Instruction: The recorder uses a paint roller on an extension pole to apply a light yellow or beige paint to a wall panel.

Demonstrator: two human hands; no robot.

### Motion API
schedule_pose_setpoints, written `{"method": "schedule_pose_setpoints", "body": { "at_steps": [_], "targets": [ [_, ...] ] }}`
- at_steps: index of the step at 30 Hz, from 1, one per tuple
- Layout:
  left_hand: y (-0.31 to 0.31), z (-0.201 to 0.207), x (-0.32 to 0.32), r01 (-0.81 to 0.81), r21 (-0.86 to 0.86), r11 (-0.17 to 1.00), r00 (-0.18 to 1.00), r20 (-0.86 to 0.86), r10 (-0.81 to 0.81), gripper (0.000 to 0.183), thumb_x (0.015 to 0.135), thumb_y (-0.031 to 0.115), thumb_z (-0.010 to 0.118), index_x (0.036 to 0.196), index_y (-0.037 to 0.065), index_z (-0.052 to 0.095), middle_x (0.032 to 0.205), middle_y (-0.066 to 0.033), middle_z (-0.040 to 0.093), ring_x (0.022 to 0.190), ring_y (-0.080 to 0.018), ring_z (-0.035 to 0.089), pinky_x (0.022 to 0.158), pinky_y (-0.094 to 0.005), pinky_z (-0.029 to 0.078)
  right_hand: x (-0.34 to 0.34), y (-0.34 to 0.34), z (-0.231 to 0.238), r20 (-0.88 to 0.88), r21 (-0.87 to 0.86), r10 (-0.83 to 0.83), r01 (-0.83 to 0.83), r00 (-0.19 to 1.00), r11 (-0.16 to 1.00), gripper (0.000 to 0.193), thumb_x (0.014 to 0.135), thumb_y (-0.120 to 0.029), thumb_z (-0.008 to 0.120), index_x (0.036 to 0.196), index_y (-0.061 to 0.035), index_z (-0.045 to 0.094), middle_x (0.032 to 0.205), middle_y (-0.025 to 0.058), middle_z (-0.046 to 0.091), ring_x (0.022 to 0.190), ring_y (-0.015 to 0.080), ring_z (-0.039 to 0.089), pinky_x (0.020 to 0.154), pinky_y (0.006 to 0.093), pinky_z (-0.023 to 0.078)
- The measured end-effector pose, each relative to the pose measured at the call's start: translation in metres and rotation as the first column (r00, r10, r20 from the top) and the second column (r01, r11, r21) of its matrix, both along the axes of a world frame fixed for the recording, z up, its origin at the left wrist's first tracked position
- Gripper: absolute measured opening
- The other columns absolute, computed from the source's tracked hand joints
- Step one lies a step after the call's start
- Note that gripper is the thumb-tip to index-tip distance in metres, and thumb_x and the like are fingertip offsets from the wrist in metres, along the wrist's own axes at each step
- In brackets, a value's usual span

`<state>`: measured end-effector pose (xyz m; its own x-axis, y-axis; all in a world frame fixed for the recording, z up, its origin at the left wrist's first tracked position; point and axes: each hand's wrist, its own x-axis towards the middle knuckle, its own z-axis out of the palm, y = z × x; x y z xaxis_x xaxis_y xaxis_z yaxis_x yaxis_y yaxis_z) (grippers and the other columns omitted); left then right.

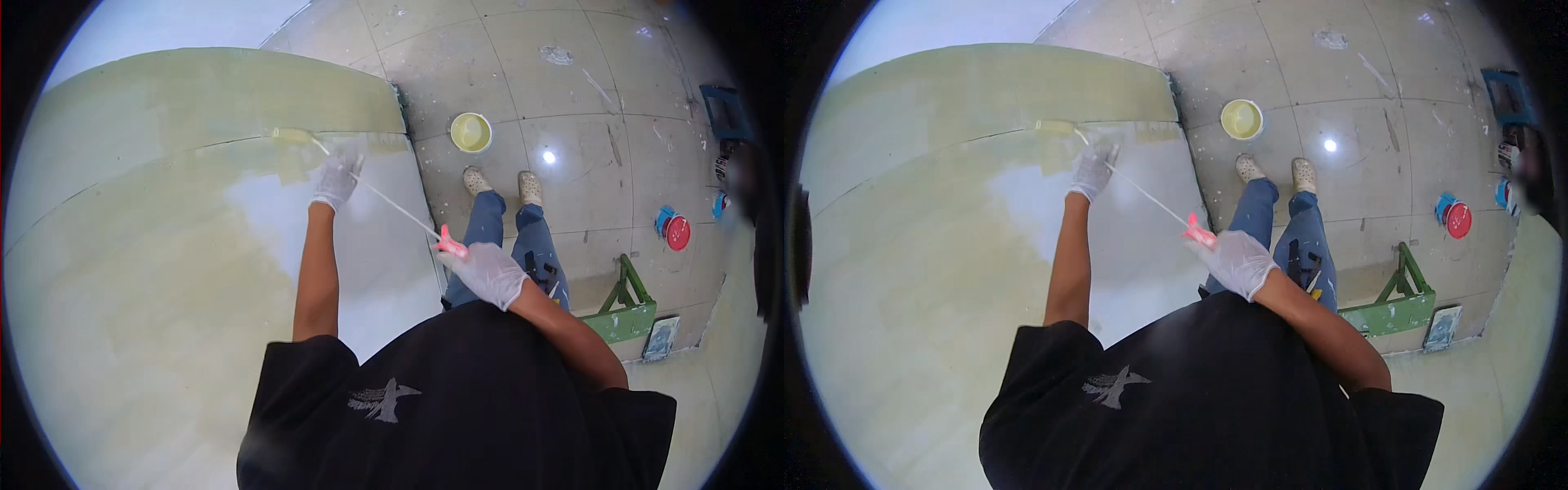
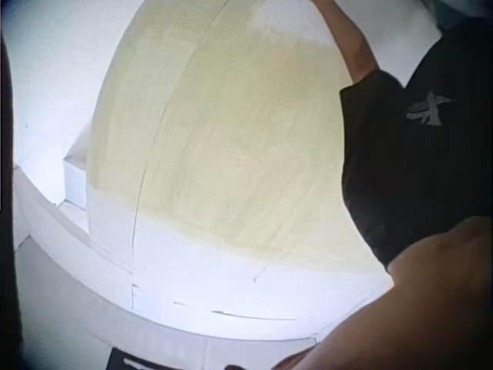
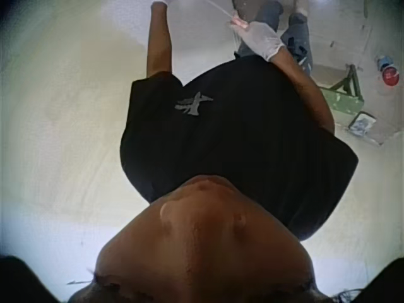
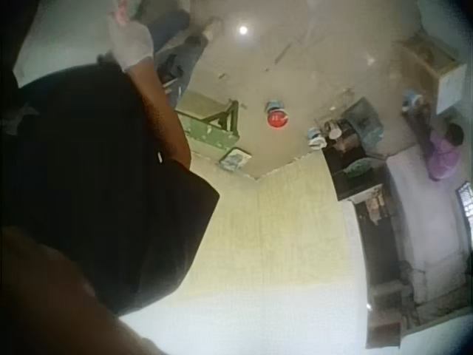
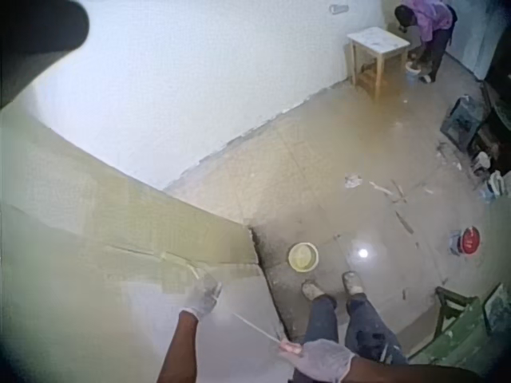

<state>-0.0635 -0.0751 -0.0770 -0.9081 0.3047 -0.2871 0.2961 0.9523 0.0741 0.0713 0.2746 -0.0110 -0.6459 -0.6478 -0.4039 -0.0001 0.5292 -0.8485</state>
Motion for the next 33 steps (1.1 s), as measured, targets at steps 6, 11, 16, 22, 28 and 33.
{"method": "schedule_pose_setpoints", "body": {
  "at_steps": [6,11,16,22,28,33],
  "targets": [
    [0.013,0.004,0.01,-0.018,0.094,0.995,0.99,-0.14,0.031,0.024,0.092,0.021,0.059,0.073,0.007,0.055,0.069,-0.0177,0.057,0.071,-0.0378,0.057,0.068,-0.0478,0.046,0.003,0.012,0.011,-0.111,0.087,0.131,-0.121,0.985,0.989,0.04,0.099,-0.045,0.042,0.11,-0.0151,0.066,0.082,0.0216,0.064,0.073,0.0403,0.065,0.067,0.0495,0.051],
    [0.011,-0.006,0.041,0.055,0.118,0.992,0.979,-0.202,-0.03,0.024,0.092,0.021,0.058,0.073,0.006,0.057,0.071,-0.0174,0.058,0.073,-0.038,0.057,0.069,-0.0482,0.046,0.021,0.017,0.027,-0.006,0.118,0.122,-0.121,0.992,0.986,0.04,0.099,-0.045,0.042,0.111,-0.0152,0.067,0.083,0.0222,0.064,0.077,0.0407,0.065,0.07,0.0496,0.051],
    [0.0,-0.007,0.0,0.082,0.145,0.986,0.985,-0.162,-0.058,0.028,0.094,0.021,0.058,0.071,0.004,0.056,0.07,-0.0184,0.056,0.07,-0.0378,0.056,0.064,-0.0471,0.045,-0.004,-0.014,0.025,0.091,0.161,0.016,-0.03,0.996,0.986,0.055,0.1,-0.05,0.037,0.093,-0.0062,0.069,0.074,0.025,0.062,0.076,0.0423,0.065,0.069,0.0498,0.051],
    [0.029,0.012,0.054,0.025,0.01,1.0,0.992,-0.123,-0.024,0.023,0.09,0.022,0.059,0.072,0.009,0.058,0.068,-0.0147,0.059,0.07,-0.0329,0.06,0.068,-0.0461,0.048,0.022,0.037,0.029,-0.214,0.032,0.126,-0.122,0.969,0.992,0.024,0.097,-0.027,0.047,0.112,-0.017,0.062,0.074,0.0214,0.06,0.068,0.0376,0.065,0.061,0.0492,0.051],
    [0.053,0.048,0.092,-0.049,-0.034,0.998,0.998,-0.05,0.047,0.016,0.089,0.021,0.059,0.077,0.009,0.06,0.073,-0.0124,0.06,0.074,-0.0305,0.061,0.073,-0.0441,0.049,0.023,0.063,0.059,0.318,0.318,-0.044,-0.063,0.947,0.946,0.051,0.094,-0.049,0.051,0.099,-0.0001,0.065,0.076,0.0249,0.063,0.073,0.0422,0.065,0.066,0.0498,0.05],
    [0.021,0.038,0.043,0.007,0.041,0.999,0.99,-0.144,-0.001,0.018,0.09,0.021,0.059,0.077,0.008,0.059,0.075,-0.0161,0.059,0.076,-0.0336,0.06,0.07,-0.0469,0.049,-0.001,0.031,0.061,0.302,0.243,-0.073,-0.003,0.95,0.97,0.065,0.093,-0.057,0.049,0.089,0.0062,0.064,0.078,0.0285,0.064,0.076,0.0458,0.063,0.072,0.0504,0.048]
  ]
}}
